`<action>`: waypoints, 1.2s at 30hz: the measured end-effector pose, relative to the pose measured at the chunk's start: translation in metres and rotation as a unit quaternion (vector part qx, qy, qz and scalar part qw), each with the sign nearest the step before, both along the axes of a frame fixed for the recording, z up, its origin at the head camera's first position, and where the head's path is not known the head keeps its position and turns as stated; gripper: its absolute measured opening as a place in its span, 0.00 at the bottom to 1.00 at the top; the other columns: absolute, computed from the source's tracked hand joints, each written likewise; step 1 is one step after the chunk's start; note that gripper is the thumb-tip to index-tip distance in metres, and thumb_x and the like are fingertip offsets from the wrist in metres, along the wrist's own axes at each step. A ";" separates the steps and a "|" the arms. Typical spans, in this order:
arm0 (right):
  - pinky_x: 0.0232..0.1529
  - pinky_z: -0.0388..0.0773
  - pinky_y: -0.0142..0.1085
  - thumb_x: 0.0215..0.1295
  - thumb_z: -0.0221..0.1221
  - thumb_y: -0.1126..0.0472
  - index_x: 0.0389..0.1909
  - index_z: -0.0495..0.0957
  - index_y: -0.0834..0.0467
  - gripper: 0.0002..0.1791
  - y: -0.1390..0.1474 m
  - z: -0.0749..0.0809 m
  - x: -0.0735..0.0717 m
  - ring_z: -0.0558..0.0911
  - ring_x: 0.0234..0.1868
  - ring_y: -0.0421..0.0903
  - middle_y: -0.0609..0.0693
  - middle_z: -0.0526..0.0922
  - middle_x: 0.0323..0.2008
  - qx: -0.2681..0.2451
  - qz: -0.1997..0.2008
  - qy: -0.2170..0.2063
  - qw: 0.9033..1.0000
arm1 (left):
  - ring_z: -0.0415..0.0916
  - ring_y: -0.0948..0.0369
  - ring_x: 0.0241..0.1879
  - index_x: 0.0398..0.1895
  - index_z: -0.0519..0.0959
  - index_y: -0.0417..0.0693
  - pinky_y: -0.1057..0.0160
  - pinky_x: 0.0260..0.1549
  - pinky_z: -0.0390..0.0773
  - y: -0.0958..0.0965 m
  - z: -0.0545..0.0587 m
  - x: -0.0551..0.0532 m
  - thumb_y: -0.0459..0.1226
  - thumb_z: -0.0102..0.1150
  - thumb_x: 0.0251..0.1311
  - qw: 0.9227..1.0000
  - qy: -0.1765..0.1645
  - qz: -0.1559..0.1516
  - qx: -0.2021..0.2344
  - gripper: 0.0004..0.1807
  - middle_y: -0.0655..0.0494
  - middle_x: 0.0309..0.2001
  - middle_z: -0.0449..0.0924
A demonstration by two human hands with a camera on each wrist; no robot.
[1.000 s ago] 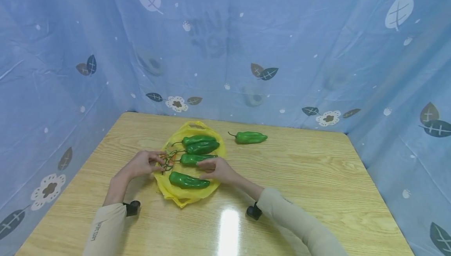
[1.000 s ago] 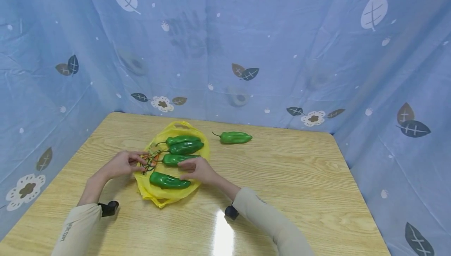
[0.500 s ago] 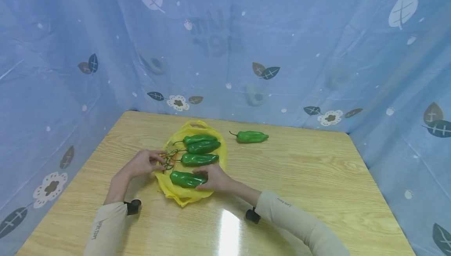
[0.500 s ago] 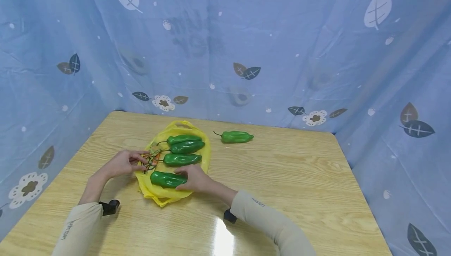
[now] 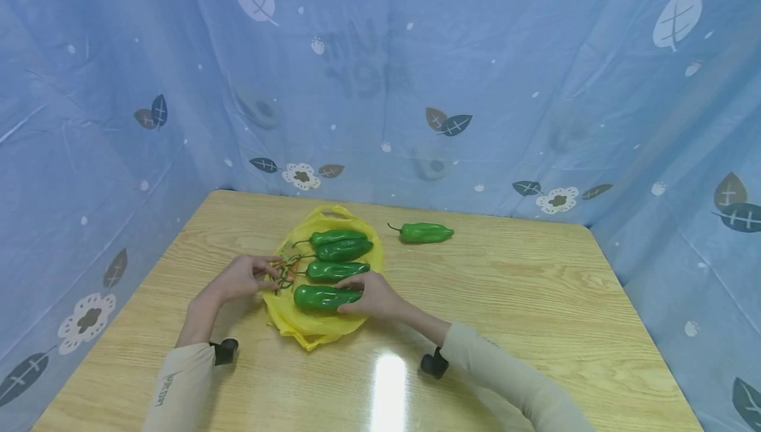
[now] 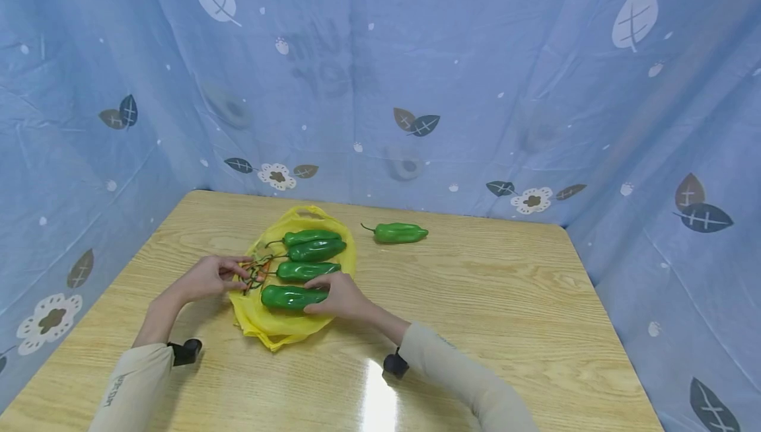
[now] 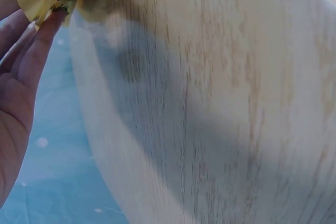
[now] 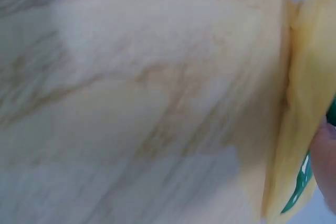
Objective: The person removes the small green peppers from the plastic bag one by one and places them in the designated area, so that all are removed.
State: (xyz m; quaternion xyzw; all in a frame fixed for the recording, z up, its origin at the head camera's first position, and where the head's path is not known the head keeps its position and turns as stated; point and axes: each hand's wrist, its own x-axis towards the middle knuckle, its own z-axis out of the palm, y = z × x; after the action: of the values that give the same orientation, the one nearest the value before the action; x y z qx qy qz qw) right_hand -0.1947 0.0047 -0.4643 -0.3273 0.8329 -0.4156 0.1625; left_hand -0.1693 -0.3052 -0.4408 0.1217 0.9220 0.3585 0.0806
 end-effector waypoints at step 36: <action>0.27 0.83 0.31 0.53 0.70 0.67 0.52 0.80 0.63 0.23 0.115 0.053 0.052 0.83 0.34 0.39 0.58 0.82 0.50 -0.174 0.043 -0.110 0.978 | 0.68 0.38 0.60 0.40 0.86 0.42 0.45 0.55 0.73 0.000 -0.001 0.003 0.35 0.66 0.57 1.000 0.009 -0.008 -0.011 0.09 0.36 0.62 0.70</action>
State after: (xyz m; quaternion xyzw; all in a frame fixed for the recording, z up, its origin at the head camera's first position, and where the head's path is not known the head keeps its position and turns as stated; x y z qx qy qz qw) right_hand -0.1431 0.1194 -0.4112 -0.3384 0.7101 -0.5801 0.2115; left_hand -0.1663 -0.3051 -0.4413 0.1320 0.9255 0.3468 0.0762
